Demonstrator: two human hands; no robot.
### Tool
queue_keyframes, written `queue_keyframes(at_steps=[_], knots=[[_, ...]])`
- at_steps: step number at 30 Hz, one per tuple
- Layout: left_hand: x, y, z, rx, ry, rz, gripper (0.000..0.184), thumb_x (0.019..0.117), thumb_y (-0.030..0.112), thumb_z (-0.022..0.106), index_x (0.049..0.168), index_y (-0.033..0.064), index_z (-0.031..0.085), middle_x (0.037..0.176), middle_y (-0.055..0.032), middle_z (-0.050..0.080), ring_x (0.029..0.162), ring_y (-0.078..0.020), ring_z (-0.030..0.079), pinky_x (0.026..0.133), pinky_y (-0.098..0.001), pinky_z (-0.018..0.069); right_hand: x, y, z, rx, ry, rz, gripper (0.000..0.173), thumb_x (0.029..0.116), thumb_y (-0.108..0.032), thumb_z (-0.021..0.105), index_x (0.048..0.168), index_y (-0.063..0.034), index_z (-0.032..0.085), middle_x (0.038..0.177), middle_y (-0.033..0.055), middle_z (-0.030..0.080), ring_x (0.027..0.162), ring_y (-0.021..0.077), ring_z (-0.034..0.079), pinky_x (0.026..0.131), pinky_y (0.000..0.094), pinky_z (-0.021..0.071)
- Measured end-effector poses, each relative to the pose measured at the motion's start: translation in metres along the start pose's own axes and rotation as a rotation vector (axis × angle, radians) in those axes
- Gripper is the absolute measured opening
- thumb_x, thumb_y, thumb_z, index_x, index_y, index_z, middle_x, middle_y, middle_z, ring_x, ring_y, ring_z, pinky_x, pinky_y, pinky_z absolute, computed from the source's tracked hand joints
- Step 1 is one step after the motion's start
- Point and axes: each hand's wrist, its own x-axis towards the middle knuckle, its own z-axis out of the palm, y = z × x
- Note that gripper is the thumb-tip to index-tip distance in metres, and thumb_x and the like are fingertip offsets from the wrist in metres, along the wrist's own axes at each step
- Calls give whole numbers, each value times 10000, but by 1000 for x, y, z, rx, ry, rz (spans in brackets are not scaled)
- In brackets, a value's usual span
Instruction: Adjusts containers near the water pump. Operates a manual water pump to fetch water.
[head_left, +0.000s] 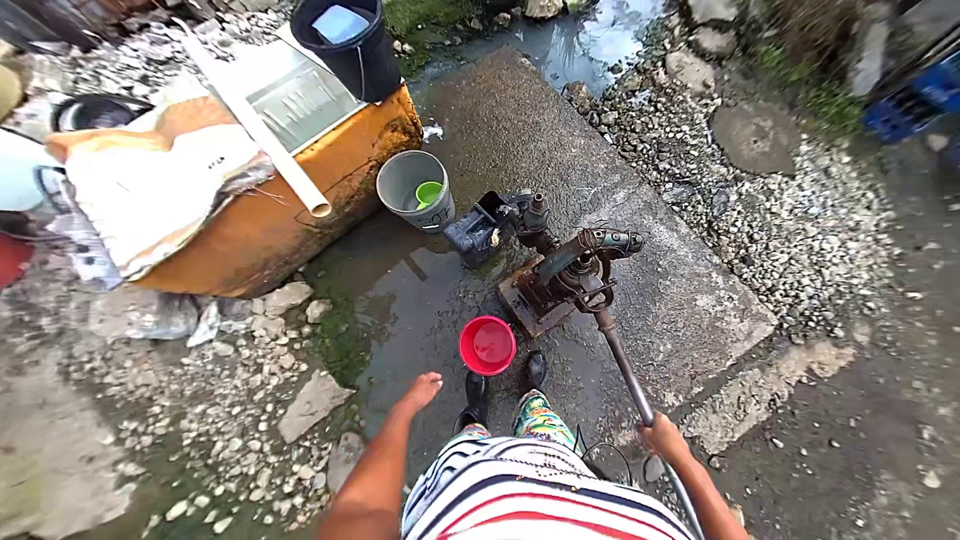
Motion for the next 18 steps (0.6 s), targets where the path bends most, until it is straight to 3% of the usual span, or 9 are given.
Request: queue_keyframes(at_steps=[5, 8, 10, 14, 18], knots=[[22, -19, 14, 30, -55, -58, 396, 1103, 203, 477, 1458, 37, 529, 1398, -227, 589, 1234, -352, 613, 1046, -515, 473, -146, -51, -85, -309, 217, 57, 530, 1002, -376, 655, 1386, -25, 555, 1226, 261, 685, 1178, 443, 656, 970, 623, 508], [25, -17, 18, 28, -61, -83, 397, 1103, 223, 481, 1459, 56, 533, 1391, -215, 594, 1224, -342, 616, 1035, -507, 478, -173, -79, -103, -369, 233, 64, 509, 998, -364, 668, 1357, -15, 574, 1238, 253, 683, 1205, 434, 644, 982, 614, 500], [25, -10, 17, 13, -53, -68, 395, 1104, 223, 477, 1457, 55, 534, 1412, -214, 583, 1241, -344, 610, 1044, -509, 475, -155, -76, -95, -324, 180, 74, 476, 1004, -346, 665, 1315, 7, 599, 1270, 251, 668, 1234, 422, 628, 1002, 611, 491], [21, 9, 11, 2, -24, -23, 406, 1106, 207, 467, 1471, 34, 515, 1439, -214, 565, 1249, -336, 607, 1058, -488, 470, -69, -28, -52, -173, 175, 82, 334, 970, -262, 672, 1175, 1, 685, 1177, 246, 703, 1154, 409, 668, 943, 617, 518], [11, 25, 6, 29, 16, -19, 404, 1104, 197, 471, 1470, 29, 517, 1418, -221, 581, 1241, -330, 616, 1061, -476, 471, 4, -2, -56, -242, 287, 45, 444, 900, -229, 683, 1324, -107, 630, 1145, 233, 721, 1120, 428, 685, 902, 621, 534]])
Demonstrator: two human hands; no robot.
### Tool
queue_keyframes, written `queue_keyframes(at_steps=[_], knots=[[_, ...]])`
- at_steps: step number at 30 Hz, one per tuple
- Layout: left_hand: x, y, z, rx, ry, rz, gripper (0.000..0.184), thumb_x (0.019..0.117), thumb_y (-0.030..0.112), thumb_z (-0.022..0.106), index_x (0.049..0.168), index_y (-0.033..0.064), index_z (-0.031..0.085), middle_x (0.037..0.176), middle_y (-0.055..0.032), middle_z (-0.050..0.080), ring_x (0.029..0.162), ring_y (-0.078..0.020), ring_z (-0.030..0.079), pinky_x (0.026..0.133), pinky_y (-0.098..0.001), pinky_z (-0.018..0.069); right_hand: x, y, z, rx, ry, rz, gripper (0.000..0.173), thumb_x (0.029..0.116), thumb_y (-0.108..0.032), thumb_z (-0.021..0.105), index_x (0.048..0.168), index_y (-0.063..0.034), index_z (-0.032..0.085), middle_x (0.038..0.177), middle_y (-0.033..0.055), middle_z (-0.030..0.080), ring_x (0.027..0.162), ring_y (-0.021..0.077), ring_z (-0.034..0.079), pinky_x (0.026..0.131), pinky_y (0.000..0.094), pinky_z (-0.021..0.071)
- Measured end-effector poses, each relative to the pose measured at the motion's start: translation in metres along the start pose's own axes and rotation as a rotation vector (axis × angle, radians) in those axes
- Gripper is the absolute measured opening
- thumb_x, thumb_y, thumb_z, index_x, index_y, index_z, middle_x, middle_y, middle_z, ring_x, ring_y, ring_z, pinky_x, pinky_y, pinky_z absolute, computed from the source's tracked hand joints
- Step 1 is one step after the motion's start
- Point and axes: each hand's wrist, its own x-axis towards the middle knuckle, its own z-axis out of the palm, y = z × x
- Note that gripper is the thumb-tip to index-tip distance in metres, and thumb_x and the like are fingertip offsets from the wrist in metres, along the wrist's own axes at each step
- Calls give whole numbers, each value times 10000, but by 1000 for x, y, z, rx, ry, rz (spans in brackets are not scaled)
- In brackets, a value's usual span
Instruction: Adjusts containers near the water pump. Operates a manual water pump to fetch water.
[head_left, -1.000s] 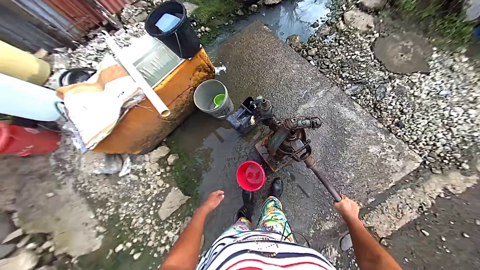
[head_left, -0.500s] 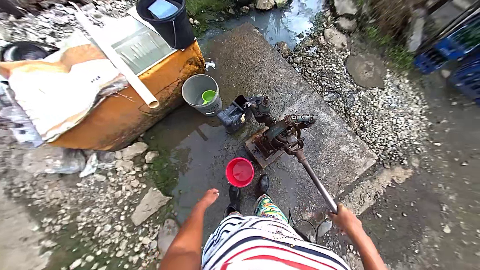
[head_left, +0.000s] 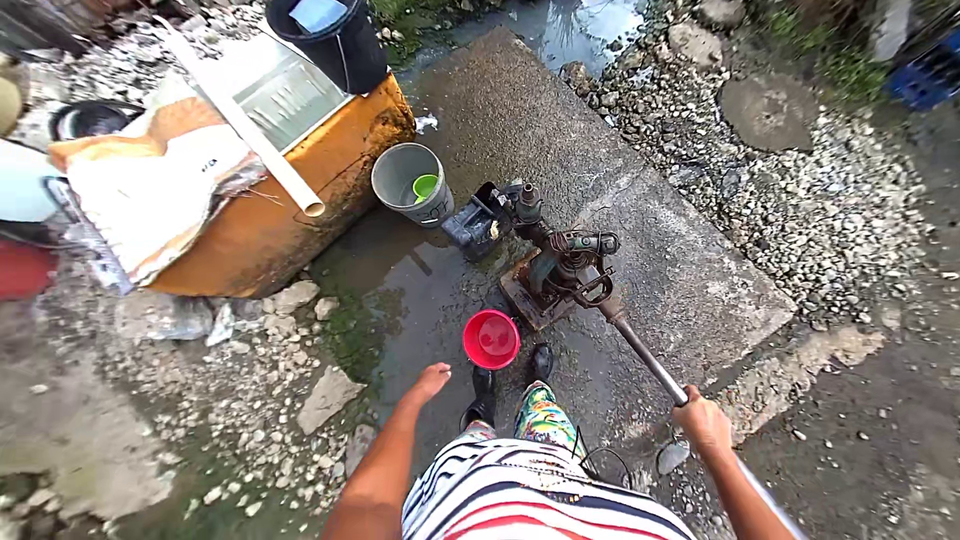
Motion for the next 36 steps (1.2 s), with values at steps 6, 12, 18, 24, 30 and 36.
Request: queue_keyframes(at_steps=[6, 12, 18, 24, 30, 36], knots=[[-22, 8, -3, 39, 33, 28, 405, 1104, 171, 471, 1464, -11, 510, 1417, -242, 580, 1289, -340, 594, 1116, -463, 441, 87, -3, 44, 31, -48, -100, 428, 928, -252, 675, 1327, -101, 635, 1207, 244, 703, 1183, 426, 659, 958, 624, 506], [-32, -14, -3, 83, 25, 23, 405, 1104, 174, 469, 1464, -8, 514, 1430, -237, 574, 1295, -338, 593, 1127, -460, 431, 111, -39, 82, 356, -255, 8, 411, 961, -134, 678, 1341, 7, 605, 1314, 291, 632, 1251, 423, 614, 1038, 592, 485], [-20, -38, 4, 47, 3, -42, 393, 1105, 196, 473, 1452, 22, 531, 1367, -231, 603, 1174, -318, 631, 1023, -458, 477, 16, -25, 89, 319, -303, -54, 415, 979, -186, 668, 1323, 28, 576, 1171, 263, 691, 1064, 396, 702, 947, 568, 543], [3, -38, 16, 21, -66, -16, 394, 1106, 205, 472, 1454, 31, 530, 1394, -231, 585, 1201, -339, 620, 1027, -488, 474, -116, -16, -57, -15, -124, -37, 546, 1006, -381, 652, 1401, -20, 540, 1227, 261, 683, 1165, 428, 665, 972, 610, 515], [10, -9, 16, 30, -70, 58, 404, 1107, 220, 464, 1458, 31, 529, 1414, -221, 581, 1226, -344, 616, 1040, -498, 476, -152, -53, -105, -130, -97, -19, 513, 1009, -384, 652, 1342, 0, 576, 1268, 255, 667, 1229, 413, 636, 1000, 599, 498], [8, 7, 8, 57, -33, 106, 400, 1103, 186, 467, 1451, -1, 529, 1418, -245, 575, 1254, -352, 610, 1088, -480, 457, -49, -13, -7, 53, -57, 37, 357, 941, -275, 683, 1218, -49, 691, 1173, 222, 717, 1152, 396, 677, 943, 611, 521]])
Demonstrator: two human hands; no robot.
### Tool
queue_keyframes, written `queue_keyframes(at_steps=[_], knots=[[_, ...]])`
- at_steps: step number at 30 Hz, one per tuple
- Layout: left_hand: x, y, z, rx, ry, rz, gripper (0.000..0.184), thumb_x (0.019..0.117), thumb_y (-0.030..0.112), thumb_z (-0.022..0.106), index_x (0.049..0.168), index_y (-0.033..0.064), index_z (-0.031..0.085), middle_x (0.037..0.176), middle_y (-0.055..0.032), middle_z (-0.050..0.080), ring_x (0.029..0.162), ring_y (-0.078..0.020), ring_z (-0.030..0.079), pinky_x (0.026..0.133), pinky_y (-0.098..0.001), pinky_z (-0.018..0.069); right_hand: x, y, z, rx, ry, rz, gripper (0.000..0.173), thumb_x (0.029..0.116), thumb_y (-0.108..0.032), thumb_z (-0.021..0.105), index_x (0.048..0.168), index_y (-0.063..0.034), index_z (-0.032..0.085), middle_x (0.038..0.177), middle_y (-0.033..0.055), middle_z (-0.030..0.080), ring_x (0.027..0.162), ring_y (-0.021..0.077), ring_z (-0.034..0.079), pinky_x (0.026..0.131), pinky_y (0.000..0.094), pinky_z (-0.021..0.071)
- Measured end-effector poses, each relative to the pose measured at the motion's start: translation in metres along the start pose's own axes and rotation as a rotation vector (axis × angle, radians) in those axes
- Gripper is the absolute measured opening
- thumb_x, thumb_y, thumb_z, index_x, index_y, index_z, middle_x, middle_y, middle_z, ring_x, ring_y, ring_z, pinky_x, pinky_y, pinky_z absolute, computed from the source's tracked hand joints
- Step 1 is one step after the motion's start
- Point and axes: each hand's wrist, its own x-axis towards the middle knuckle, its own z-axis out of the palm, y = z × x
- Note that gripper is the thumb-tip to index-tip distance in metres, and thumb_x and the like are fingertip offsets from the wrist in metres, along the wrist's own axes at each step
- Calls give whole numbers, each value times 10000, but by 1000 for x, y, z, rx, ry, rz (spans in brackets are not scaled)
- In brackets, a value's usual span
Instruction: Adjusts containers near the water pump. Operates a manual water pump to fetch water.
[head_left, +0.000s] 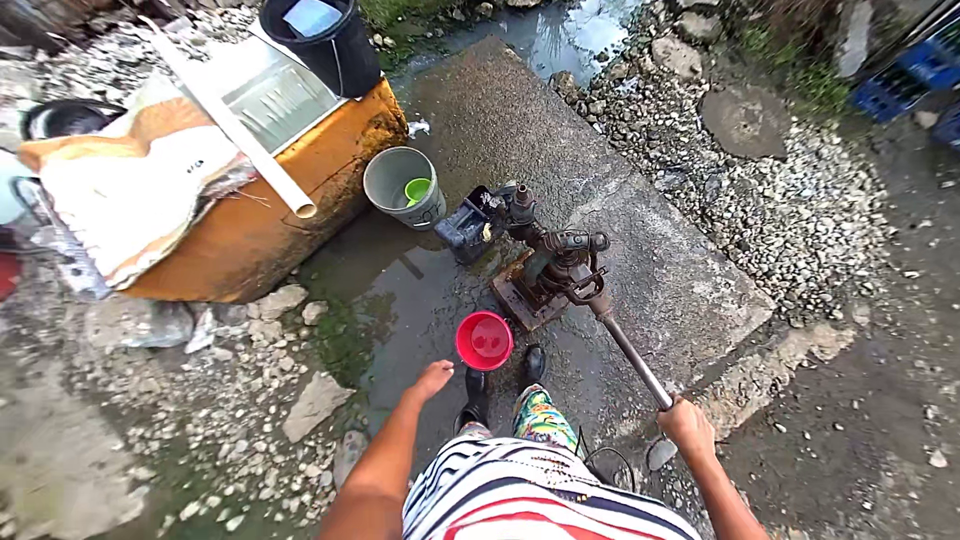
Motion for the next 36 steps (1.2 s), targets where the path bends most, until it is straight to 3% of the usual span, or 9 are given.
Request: queue_keyframes(at_steps=[7, 10, 14, 17, 20, 23, 28, 32, 36], knots=[[-24, -7, -2, 5, 47, -111, 405, 1108, 196, 465, 1463, 8, 519, 1425, -234, 575, 1267, -336, 604, 1094, -470, 450, 125, 20, 32, -43, 31, -181, 432, 934, -253, 670, 1338, -103, 638, 1171, 260, 709, 1153, 442, 668, 946, 632, 509], [-36, -8, 1, -7, 63, -113, 403, 1110, 180, 454, 1463, -5, 513, 1433, -244, 564, 1292, -336, 589, 1118, -460, 433, 155, 1, 55, 37, -24, -98, 410, 946, -284, 656, 1320, -117, 655, 1241, 225, 699, 1210, 403, 650, 972, 613, 504], [-42, -22, 3, 16, 53, -106, 400, 1106, 188, 468, 1457, 3, 526, 1415, -234, 585, 1281, -334, 601, 1120, -464, 436, 167, -27, 76, 277, -201, -28, 437, 965, -150, 677, 1357, 21, 588, 1335, 289, 623, 1264, 417, 610, 1046, 593, 483], [-44, -31, 3, 1, 49, -117, 399, 1104, 190, 470, 1456, 12, 529, 1407, -229, 589, 1260, -333, 607, 1095, -467, 446, 135, -31, 99, 304, -332, -83, 374, 980, -152, 679, 1285, 57, 620, 1203, 264, 675, 1084, 356, 684, 974, 506, 528], [-39, -38, 7, -33, 31, -116, 396, 1106, 187, 466, 1458, 17, 527, 1393, -228, 591, 1210, -324, 620, 1050, -461, 465, 82, -12, 99, 262, -269, -104, 369, 977, -178, 672, 1279, 27, 619, 1155, 256, 701, 1042, 382, 711, 946, 556, 549], [-27, -47, 11, -18, -3, -98, 397, 1108, 208, 462, 1454, 27, 534, 1368, -226, 604, 1176, -320, 628, 1023, -463, 474, 16, 12, 43, 159, -183, -87, 423, 992, -265, 664, 1309, 7, 596, 1110, 248, 709, 982, 390, 723, 885, 573, 571], [-6, -51, 17, -35, -35, -106, 394, 1104, 221, 469, 1446, 41, 544, 1383, -224, 598, 1197, -340, 626, 1021, -498, 481, -105, -17, -79, -159, 52, -74, 500, 994, -306, 667, 1373, 0, 555, 1210, 281, 683, 1171, 462, 654, 960, 640, 506], [1, -35, 15, -48, -30, -91, 399, 1107, 231, 465, 1454, 48, 537, 1391, -217, 591, 1192, -330, 623, 1015, -498, 481, -111, -39, -94, -196, -20, -53, 449, 996, -304, 669, 1302, 16, 594, 1265, 263, 663, 1224, 423, 634, 989, 611, 498], [-7, -14, 10, -66, -6, -40, 401, 1105, 198, 465, 1459, 19, 525, 1429, -222, 572, 1240, -335, 612, 1053, -477, 471, -47, -11, -31, -17, -48, -13, 354, 962, -262, 693, 1177, 18, 674, 1204, 251, 690, 1176, 411, 657, 959, 607, 514]])
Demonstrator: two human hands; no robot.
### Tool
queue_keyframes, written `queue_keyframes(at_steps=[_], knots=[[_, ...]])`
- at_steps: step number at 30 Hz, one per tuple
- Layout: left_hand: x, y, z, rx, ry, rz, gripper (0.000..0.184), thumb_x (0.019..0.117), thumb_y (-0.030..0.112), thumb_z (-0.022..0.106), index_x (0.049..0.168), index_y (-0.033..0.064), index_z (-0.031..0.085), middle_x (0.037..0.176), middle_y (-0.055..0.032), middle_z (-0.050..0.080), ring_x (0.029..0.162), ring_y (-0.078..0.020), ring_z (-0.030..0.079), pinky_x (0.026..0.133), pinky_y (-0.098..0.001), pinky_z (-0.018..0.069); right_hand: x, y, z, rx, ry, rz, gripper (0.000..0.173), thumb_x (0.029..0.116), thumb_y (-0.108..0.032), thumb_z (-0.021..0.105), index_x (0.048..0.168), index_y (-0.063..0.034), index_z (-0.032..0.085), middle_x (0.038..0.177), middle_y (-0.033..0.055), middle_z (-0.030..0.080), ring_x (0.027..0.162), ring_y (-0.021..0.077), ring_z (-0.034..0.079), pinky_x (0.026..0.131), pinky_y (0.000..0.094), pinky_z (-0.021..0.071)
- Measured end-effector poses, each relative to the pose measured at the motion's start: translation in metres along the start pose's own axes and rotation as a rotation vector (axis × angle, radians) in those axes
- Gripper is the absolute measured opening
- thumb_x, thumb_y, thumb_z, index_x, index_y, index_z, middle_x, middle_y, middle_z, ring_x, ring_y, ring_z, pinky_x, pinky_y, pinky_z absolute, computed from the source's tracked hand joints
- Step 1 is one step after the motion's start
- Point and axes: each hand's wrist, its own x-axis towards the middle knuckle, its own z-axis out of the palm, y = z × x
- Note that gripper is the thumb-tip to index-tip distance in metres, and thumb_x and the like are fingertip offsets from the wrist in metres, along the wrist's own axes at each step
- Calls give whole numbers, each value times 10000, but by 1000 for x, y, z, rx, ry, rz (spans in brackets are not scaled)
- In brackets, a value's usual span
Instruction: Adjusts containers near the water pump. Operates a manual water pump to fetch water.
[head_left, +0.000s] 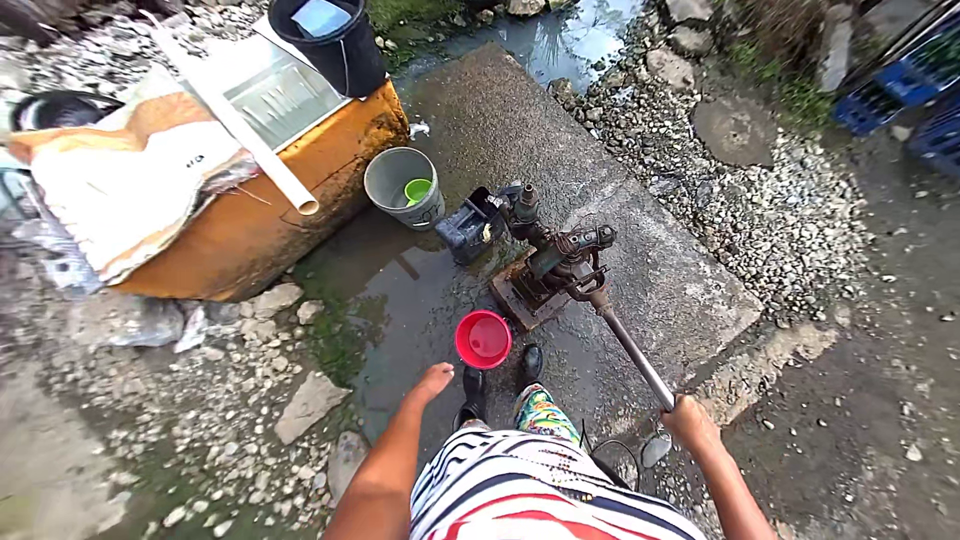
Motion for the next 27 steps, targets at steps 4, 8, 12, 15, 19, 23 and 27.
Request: queue_keyframes(at_steps=[4, 8, 12, 15, 19, 23, 27], knots=[[-9, 3, -2, 46, 19, -30, 393, 1105, 189, 466, 1450, 14, 533, 1408, -230, 583, 1233, -333, 616, 1059, -466, 472, 81, 26, 31, 3, 99, -17, 375, 894, -214, 706, 1240, -72, 675, 1164, 240, 711, 1139, 423, 674, 918, 633, 525], [-19, 0, -5, 71, 44, -64, 396, 1107, 185, 463, 1452, 1, 526, 1420, -239, 576, 1269, -342, 604, 1092, -471, 457, 162, 44, 36, -8, 93, -148, 449, 915, -223, 694, 1342, -97, 644, 1188, 271, 699, 1165, 457, 655, 966, 648, 499], [-33, 1, -12, 77, 92, -58, 404, 1107, 176, 459, 1460, -11, 517, 1427, -246, 572, 1289, -348, 593, 1119, -469, 436, 207, 24, 69, 18, 58, -114, 444, 923, -259, 678, 1344, -121, 643, 1225, 240, 699, 1200, 426, 650, 965, 628, 502], [-39, -6, -13, 98, 85, -53, 405, 1108, 184, 457, 1461, -4, 520, 1420, -242, 580, 1286, -343, 598, 1123, -468, 434, 215, -2, 85, 216, -48, -24, 434, 957, -200, 670, 1357, -43, 612, 1321, 273, 641, 1270, 431, 605, 1014, 630, 484], [-35, -17, -10, 77, 72, -81, 402, 1104, 190, 469, 1458, 10, 528, 1417, -234, 584, 1284, -347, 597, 1112, -482, 441, 197, -14, 122, 337, -256, -73, 345, 974, -123, 673, 1274, 43, 638, 1193, 265, 678, 1066, 361, 686, 954, 509, 534], [-24, -25, -2, 60, 36, -83, 402, 1104, 199, 471, 1462, 26, 529, 1399, -230, 592, 1225, -340, 621, 1060, -483, 464, 127, 9, 119, 286, -216, -95, 384, 968, -163, 684, 1288, 31, 595, 1109, 253, 700, 956, 375, 719, 888, 545, 568], [-12, -25, 2, 84, -20, -62, 397, 1107, 200, 460, 1459, 29, 530, 1386, -228, 592, 1182, -332, 625, 1019, -475, 477, 25, 23, 26, 88, -117, -65, 493, 991, -335, 690, 1324, 12, 580, 1094, 250, 703, 944, 383, 721, 860, 575, 567]])
